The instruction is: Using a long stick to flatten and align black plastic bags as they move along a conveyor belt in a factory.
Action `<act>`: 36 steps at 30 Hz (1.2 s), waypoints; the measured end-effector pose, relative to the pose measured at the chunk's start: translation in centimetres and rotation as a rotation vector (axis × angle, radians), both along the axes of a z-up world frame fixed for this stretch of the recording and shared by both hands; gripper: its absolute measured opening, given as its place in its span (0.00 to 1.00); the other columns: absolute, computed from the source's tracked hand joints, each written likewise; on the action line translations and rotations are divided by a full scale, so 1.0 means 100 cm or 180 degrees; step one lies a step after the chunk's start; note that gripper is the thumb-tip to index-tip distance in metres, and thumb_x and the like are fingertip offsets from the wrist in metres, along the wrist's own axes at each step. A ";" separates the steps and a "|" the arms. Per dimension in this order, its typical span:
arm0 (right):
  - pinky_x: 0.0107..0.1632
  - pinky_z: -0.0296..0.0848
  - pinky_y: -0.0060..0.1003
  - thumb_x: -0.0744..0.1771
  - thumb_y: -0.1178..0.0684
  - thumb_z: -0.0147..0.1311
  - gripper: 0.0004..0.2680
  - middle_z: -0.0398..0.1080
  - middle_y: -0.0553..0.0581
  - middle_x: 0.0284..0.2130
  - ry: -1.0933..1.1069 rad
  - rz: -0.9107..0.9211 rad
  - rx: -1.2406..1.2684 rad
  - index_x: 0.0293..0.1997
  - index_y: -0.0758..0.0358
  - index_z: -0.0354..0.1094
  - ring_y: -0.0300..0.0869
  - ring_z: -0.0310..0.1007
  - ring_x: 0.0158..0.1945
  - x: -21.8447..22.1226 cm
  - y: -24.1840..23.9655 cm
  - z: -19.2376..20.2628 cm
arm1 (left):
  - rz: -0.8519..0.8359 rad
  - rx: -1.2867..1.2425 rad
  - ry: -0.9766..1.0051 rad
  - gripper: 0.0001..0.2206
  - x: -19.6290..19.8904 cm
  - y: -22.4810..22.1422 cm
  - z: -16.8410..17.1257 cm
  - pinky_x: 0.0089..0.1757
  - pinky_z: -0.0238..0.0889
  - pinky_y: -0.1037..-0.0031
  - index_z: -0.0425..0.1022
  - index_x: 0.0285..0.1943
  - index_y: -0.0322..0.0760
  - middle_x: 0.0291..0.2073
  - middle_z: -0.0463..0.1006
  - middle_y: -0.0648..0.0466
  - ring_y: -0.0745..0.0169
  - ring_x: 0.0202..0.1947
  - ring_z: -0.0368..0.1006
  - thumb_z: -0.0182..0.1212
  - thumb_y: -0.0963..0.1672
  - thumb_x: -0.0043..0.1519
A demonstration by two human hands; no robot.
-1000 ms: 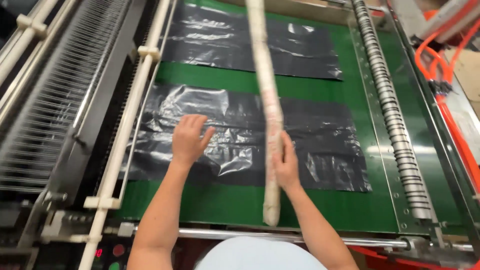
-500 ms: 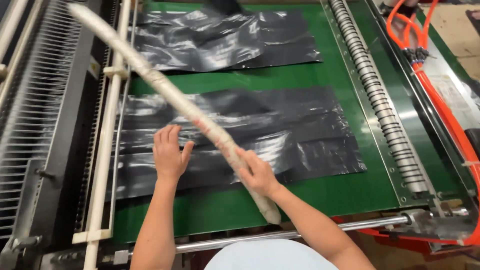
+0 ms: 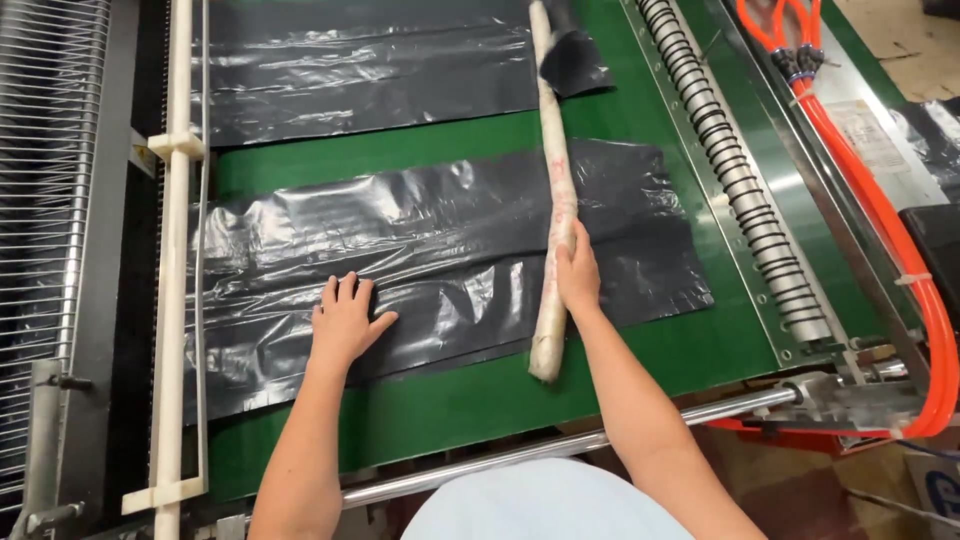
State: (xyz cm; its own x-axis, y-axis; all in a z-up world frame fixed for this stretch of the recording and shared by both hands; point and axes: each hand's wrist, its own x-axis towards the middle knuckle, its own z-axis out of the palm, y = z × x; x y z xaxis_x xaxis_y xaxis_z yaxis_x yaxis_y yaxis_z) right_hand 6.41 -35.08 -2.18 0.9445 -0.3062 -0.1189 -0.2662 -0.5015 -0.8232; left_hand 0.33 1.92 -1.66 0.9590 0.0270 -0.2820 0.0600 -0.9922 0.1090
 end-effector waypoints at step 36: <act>0.44 0.75 0.51 0.61 0.47 0.53 0.23 0.72 0.58 0.43 -0.1592 0.1754 -0.0506 0.66 0.40 0.64 0.58 0.76 0.42 -0.064 0.081 0.015 | 0.0272 -0.0228 -0.2907 0.21 -0.007 0.016 0.031 0.52 0.67 0.60 0.73 0.55 0.39 0.54 0.72 0.53 0.50 0.62 0.64 0.68 0.47 0.54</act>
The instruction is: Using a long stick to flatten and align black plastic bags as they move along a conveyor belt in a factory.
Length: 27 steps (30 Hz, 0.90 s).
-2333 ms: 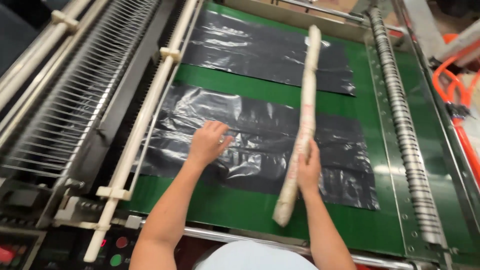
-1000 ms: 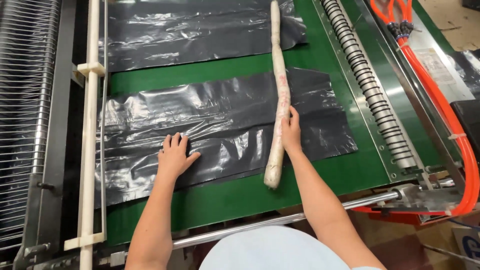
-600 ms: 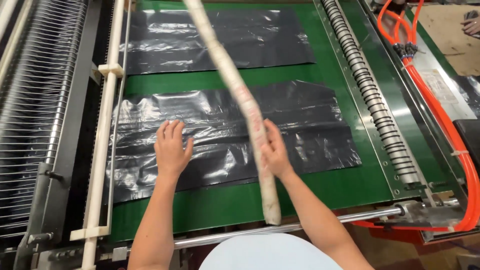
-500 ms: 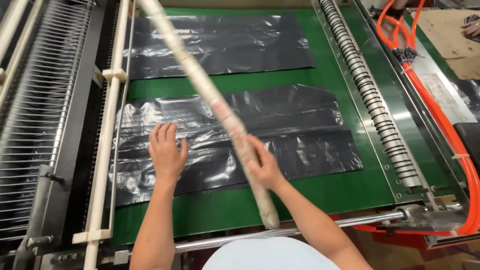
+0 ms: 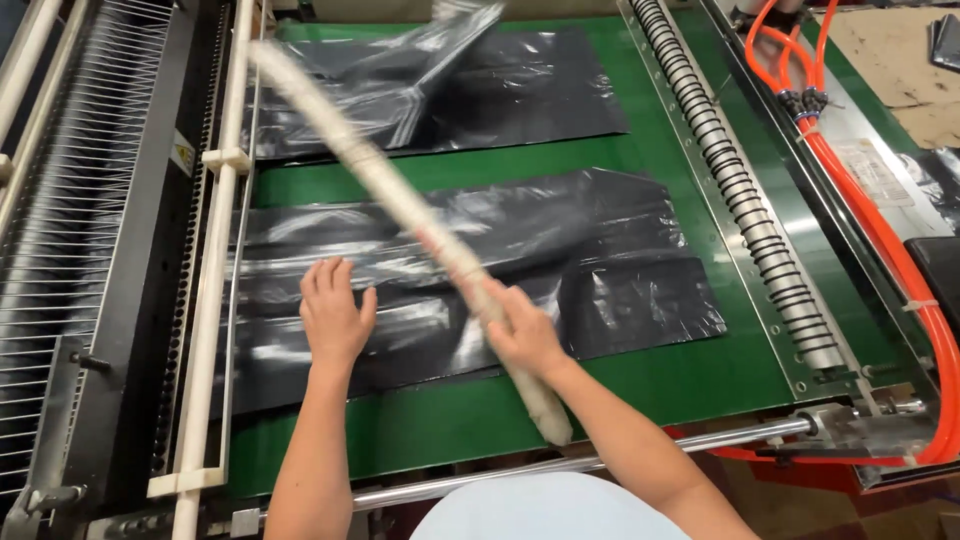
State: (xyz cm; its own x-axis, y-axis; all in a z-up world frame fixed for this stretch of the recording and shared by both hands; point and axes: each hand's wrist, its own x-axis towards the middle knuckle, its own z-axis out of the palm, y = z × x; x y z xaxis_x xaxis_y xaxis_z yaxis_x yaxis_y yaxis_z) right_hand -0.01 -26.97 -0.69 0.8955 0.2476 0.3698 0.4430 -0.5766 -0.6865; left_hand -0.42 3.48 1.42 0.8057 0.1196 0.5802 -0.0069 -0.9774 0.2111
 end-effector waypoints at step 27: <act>0.53 0.72 0.49 0.68 0.60 0.45 0.22 0.67 0.66 0.48 0.0405 -0.0154 0.1871 0.73 0.57 0.49 0.50 0.73 0.50 0.045 -0.052 0.002 | -0.0392 0.0065 0.0991 0.28 0.008 0.000 -0.020 0.53 0.68 0.55 0.69 0.64 0.39 0.58 0.73 0.48 0.46 0.64 0.65 0.68 0.49 0.55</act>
